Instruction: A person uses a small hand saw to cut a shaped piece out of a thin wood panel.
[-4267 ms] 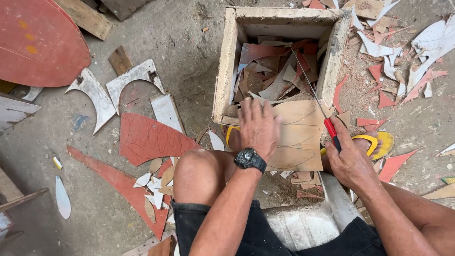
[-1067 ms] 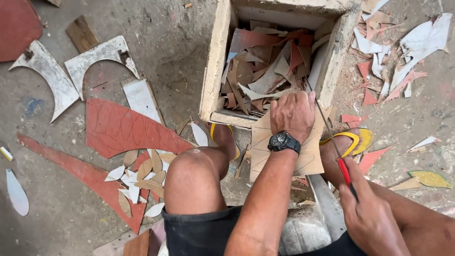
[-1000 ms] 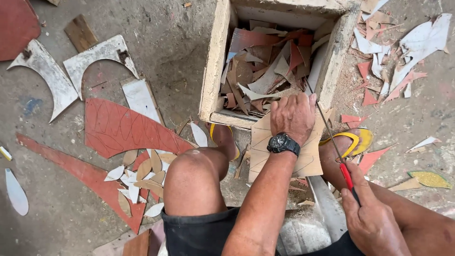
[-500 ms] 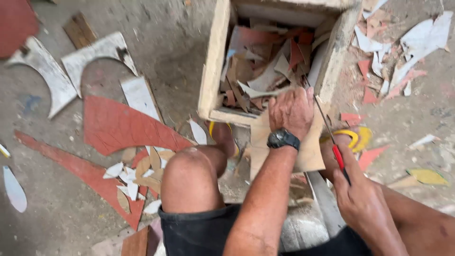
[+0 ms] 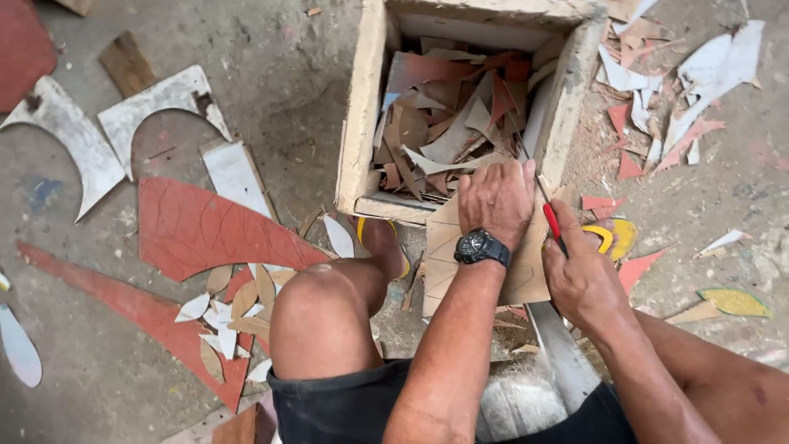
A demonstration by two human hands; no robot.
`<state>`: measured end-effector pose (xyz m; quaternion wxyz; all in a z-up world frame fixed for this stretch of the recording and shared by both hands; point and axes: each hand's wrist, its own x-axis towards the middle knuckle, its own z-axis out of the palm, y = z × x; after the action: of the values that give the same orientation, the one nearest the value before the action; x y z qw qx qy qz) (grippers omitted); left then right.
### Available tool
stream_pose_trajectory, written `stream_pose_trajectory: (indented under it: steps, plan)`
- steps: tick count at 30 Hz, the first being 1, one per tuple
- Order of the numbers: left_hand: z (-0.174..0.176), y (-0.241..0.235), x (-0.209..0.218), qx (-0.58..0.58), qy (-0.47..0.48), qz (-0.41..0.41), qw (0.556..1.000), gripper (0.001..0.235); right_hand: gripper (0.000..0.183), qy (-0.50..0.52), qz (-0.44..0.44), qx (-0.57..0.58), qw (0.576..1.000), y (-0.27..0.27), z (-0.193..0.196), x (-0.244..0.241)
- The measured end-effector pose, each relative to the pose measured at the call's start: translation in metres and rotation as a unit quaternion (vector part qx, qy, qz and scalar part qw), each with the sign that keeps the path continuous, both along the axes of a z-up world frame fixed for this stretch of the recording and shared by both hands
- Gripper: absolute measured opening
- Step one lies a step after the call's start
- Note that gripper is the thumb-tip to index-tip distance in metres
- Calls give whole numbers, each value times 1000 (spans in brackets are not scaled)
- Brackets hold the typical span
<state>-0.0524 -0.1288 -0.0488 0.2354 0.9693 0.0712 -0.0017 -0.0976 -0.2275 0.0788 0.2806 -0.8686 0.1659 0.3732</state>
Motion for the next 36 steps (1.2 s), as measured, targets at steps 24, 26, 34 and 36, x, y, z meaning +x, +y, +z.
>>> stream_pose_trajectory:
  steps: [24, 26, 34, 36]
  plan:
    - [3, 1, 5, 14, -33, 17, 999, 45, 61, 46, 15, -23, 999, 5, 20, 4]
    - [5, 2, 4, 13, -35, 22, 999, 44, 65, 57, 15, -38, 998, -17, 26, -28]
    - [6, 1, -1, 9, -28, 9, 1000, 45, 64, 27, 33, -16, 999, -41, 13, -48]
    - [4, 3, 1, 9, -33, 13, 999, 49, 66, 27, 19, -6, 999, -11, 3, -2]
